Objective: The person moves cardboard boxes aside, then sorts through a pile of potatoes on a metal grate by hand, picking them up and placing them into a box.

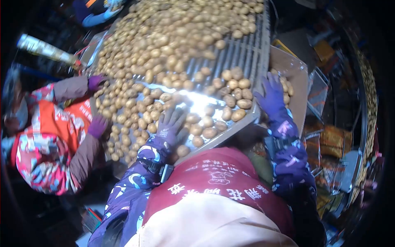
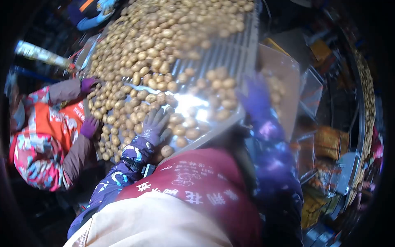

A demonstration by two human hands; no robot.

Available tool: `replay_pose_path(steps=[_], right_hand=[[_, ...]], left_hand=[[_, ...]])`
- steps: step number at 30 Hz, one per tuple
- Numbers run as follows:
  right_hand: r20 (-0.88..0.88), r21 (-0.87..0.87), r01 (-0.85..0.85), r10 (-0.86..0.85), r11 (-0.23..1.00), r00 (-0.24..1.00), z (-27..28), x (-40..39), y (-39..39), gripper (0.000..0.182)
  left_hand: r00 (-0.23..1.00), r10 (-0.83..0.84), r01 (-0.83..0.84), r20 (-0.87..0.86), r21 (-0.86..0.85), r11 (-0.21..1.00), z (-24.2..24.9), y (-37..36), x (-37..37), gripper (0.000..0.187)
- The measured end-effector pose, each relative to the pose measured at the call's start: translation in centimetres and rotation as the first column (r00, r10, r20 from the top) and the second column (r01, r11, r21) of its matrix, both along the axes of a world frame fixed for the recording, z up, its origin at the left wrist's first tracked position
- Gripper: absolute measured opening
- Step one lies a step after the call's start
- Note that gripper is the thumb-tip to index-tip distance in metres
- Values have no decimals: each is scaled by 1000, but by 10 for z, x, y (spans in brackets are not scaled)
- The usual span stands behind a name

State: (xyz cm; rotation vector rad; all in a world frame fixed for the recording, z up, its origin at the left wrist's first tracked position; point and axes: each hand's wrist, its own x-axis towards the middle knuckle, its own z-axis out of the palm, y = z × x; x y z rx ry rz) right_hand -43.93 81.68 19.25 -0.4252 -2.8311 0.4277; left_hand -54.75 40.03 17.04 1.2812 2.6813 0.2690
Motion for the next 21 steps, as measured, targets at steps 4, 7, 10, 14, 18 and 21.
replay_pose_path(steps=[4, 7, 10, 14, 18, 21], right_hand=[[382, 47, -7, -11, 999, 924, -13, -66, -83, 72], [363, 53, -266, 230, 963, 903, -9, -69, -125, 68], [309, -253, -670, 715, 697, 627, -9, -71, -130, 41], [47, -649, -630, 848, 428, 528, -3, -62, -130, 50], [192, -454, -416, 542, 788, 818, 26, -34, -85, 63], [396, -145, -408, 430, 902, 811, 26, -17, -78, 61]], left_hand=[[990, 137, -132, -27, 140, 981, -4, -51, 24, 55], [942, 303, -327, 147, 182, 928, 16, -90, 43, 51], [940, 336, -342, 65, 219, 914, -8, -116, 62, 43], [880, 472, -460, 57, 356, 813, -10, -127, 78, 44], [899, 435, -419, 42, 367, 830, -11, -103, 55, 49], [946, 304, -322, 110, 238, 916, -7, -72, 40, 58]])
